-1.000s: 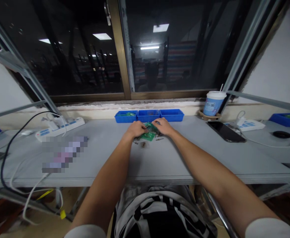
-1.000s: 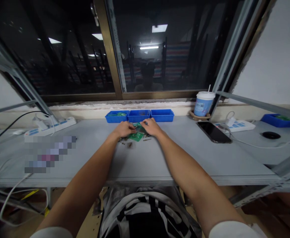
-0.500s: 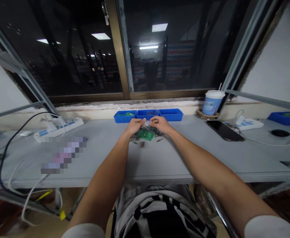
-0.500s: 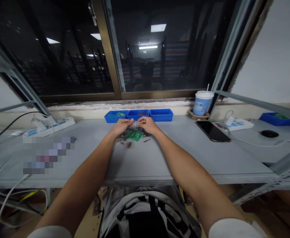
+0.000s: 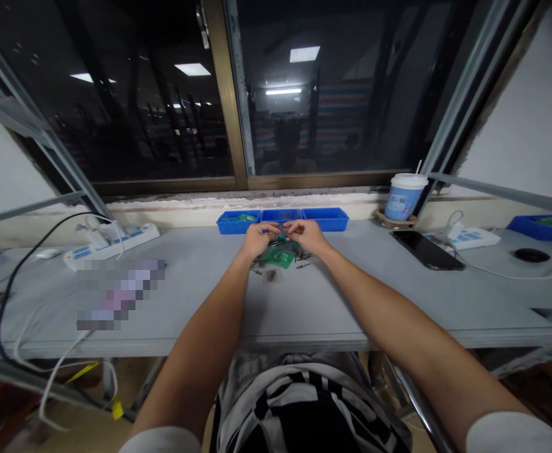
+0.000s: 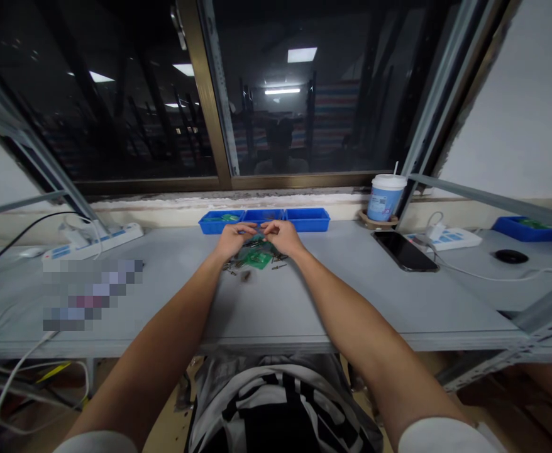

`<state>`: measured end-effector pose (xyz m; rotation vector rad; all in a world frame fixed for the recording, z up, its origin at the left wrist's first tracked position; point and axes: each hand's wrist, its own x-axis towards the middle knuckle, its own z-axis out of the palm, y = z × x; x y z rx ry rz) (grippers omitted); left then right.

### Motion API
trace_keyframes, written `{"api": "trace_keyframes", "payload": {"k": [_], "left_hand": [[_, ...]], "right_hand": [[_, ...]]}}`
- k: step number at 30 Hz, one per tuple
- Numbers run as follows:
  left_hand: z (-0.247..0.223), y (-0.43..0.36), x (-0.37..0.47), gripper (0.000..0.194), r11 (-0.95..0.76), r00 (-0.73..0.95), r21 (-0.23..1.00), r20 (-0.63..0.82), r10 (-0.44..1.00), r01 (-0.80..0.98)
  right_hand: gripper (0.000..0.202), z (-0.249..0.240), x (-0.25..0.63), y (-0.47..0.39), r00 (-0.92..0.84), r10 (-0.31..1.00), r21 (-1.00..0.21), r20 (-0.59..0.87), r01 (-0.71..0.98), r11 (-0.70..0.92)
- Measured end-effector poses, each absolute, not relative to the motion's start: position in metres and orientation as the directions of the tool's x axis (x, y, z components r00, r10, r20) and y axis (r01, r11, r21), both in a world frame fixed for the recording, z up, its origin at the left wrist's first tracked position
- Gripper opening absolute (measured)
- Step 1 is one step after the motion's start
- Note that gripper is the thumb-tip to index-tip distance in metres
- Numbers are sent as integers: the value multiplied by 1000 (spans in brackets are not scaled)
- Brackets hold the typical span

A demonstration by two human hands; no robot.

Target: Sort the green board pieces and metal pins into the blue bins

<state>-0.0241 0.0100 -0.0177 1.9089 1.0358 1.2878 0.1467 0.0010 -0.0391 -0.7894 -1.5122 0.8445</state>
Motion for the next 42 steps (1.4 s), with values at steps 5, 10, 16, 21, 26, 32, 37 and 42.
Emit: {"api": "trace_keyframes", "payload": {"k": [5, 10, 16, 21, 26, 32, 37, 42], "left_hand": [[-18, 8, -20, 13, -456, 196, 856, 417, 888, 246], [-13, 2, -15, 38, -310, 70, 944, 304, 950, 111], [-13, 6, -14, 35, -210, 9, 978, 210, 978, -6], [-11, 16, -29, 29, -255, -48, 922, 280, 959, 291], [3, 9, -45, 16, -221, 201, 698, 112, 973, 681], [6, 4, -54, 30, -238, 297, 634, 14, 955, 736], [-8, 12, -54, 25, -260, 354, 691, 6, 935, 675], [-6, 10, -51, 21, -330, 406, 675, 49, 912, 660]], "right_hand": [[18, -40, 145, 2, -29, 848, -842, 530, 103, 530], [38, -29, 148, -1, -89, 831, -828, 548, 84, 555], [18, -23, 153, 7, -164, 823, -785, 543, 249, 567], [35, -30, 157, 18, 44, 866, -783, 498, 452, 427], [72, -42, 164, 23, 32, 887, -710, 462, 612, 347], [85, -47, 165, 25, -30, 901, -663, 433, 667, 341], [69, -51, 161, 24, -67, 926, -552, 371, 786, 278], [56, -50, 160, 20, -57, 889, -529, 454, 786, 321]]}}
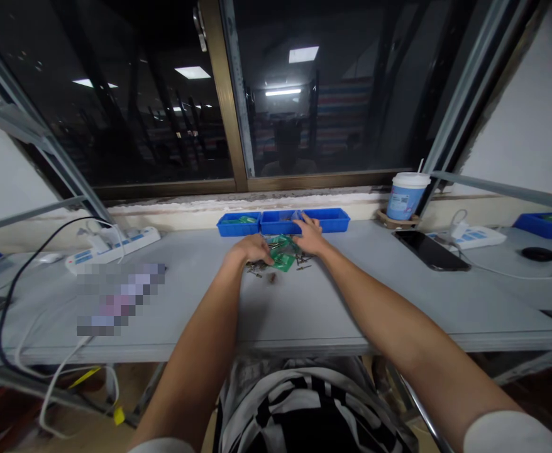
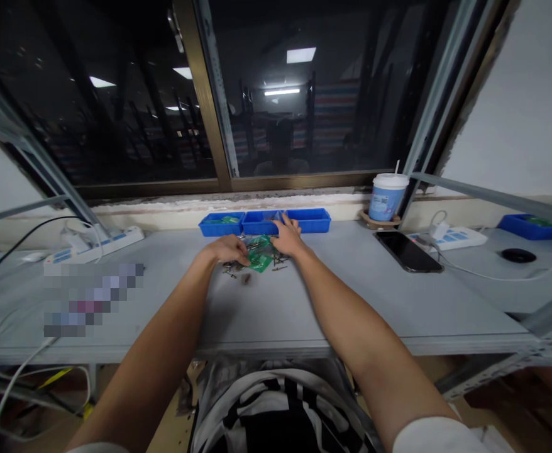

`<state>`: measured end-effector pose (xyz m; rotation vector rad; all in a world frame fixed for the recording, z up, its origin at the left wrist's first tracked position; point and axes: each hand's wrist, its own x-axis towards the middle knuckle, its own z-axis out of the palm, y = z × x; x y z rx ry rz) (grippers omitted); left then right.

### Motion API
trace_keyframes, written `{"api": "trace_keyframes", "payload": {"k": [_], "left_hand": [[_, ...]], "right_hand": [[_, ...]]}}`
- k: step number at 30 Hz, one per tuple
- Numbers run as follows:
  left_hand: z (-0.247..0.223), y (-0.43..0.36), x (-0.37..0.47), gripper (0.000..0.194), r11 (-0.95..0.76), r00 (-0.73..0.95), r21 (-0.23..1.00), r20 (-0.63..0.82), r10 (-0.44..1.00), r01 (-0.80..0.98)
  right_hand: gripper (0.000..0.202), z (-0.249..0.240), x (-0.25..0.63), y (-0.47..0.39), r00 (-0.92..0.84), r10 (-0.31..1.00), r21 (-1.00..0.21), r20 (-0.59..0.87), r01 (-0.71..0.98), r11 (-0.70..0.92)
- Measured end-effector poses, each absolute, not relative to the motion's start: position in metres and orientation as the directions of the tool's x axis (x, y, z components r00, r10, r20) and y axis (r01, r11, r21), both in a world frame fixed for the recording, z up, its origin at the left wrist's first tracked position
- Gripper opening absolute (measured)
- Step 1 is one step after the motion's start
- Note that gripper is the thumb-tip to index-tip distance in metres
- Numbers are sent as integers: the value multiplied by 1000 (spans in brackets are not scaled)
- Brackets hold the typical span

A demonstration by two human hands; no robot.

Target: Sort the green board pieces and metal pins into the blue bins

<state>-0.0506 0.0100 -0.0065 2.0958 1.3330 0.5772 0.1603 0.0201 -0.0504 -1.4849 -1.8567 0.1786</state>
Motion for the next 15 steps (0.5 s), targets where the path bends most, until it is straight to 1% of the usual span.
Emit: {"api": "trace_keyframes", "payload": {"k": [2, 4, 6, 8, 9, 11, 13, 15], "left_hand": [[-1, 6, -50, 14, -333, 406, 650, 42, 913, 683], [5, 2, -48, 13, -338, 397, 629, 50, 916, 700], [11, -2, -47, 17, -364, 380, 643, 120, 917, 674], [15, -5, -43, 18, -386, 330, 657, 215, 919, 647], [16, -6, -41, 18, -391, 294, 663, 259, 920, 638], [16, -7, -36, 15, -397, 227, 696, 328, 917, 599], [12, -5, -31, 11, -404, 193, 755, 358, 914, 516], [5, -3, -25, 7, -402, 174, 802, 363, 915, 442]], "right_hand": [[51, -49, 161, 18, -60, 876, -522, 479, 782, 340], [45, -48, 161, 15, -67, 861, -516, 504, 776, 362], [37, -47, 162, 13, -100, 836, -507, 539, 754, 417], [28, -46, 161, 9, -156, 809, -517, 566, 698, 496], [25, -45, 160, 7, -179, 802, -543, 570, 650, 531], [27, -43, 156, 4, -191, 812, -649, 552, 513, 562], [38, -41, 151, 2, -196, 849, -781, 491, 333, 529], [42, -39, 146, 1, -210, 882, -865, 422, 199, 462]]}}
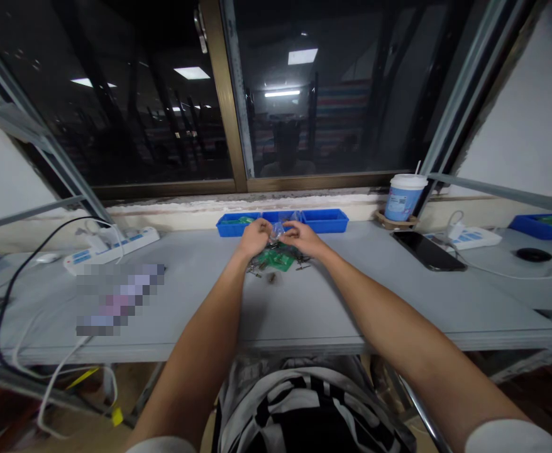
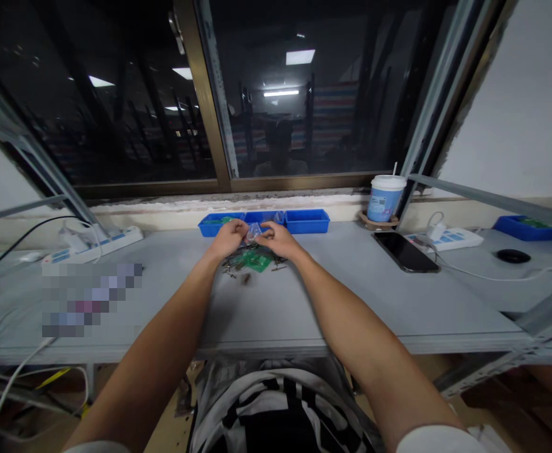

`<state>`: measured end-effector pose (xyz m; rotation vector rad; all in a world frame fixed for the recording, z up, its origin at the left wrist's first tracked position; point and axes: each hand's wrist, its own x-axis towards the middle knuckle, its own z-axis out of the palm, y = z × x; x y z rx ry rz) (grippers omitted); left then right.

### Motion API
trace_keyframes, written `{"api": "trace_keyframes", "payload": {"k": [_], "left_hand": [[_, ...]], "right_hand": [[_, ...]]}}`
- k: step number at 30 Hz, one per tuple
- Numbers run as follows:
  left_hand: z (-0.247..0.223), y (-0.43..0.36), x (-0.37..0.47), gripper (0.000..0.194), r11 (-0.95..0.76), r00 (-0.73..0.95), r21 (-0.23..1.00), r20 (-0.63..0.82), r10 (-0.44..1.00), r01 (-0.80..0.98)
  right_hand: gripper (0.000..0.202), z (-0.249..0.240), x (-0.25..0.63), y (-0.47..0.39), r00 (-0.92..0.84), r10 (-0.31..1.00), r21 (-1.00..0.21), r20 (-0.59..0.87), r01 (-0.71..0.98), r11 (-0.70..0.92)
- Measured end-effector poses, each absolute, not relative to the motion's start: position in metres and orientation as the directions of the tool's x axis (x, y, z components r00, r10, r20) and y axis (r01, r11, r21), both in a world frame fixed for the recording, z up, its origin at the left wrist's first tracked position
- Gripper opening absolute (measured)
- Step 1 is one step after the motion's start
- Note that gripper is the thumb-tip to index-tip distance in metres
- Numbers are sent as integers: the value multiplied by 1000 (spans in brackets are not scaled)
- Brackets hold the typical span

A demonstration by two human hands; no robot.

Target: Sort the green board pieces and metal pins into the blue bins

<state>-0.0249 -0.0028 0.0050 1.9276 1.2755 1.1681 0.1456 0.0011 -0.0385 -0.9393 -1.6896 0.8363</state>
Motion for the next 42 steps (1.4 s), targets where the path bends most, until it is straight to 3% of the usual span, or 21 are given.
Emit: {"api": "trace_keyframes", "payload": {"k": [5, 10, 18, 22, 27, 32, 37, 42], "left_hand": [[-9, 3, -18, 12, -384, 149, 880, 355, 923, 281], [-15, 2, -20, 8, -539, 237, 780, 486, 841, 316], [-21, 4, -20, 6, -546, 264, 778, 481, 836, 310], [-25, 7, -17, 11, -475, 253, 850, 420, 872, 226], [-24, 3, -11, 43, -394, 190, 899, 360, 913, 190], [-21, 1, -9, 59, -296, 124, 940, 278, 953, 170], [-21, 15, -18, 52, -351, -73, 922, 366, 928, 164], [-24, 26, -29, 42, -380, -186, 900, 419, 889, 215]], "right_hand": [[21, -36, 143, 3, -131, 907, -894, 400, 163, 417], [5, -37, 146, 1, -18, 821, -788, 571, 267, 554], [7, -35, 147, -5, -67, 758, -683, 649, 388, 619], [5, -38, 146, -3, -64, 797, -727, 600, 373, 577], [32, -37, 144, -7, 31, 811, -769, 584, 340, 541], [14, -33, 144, -10, -53, 749, -674, 660, 397, 623], [21, -34, 149, 8, 119, 802, -768, 586, 399, 502], [58, -41, 162, 25, 189, 858, -773, 478, 555, 308]]}}
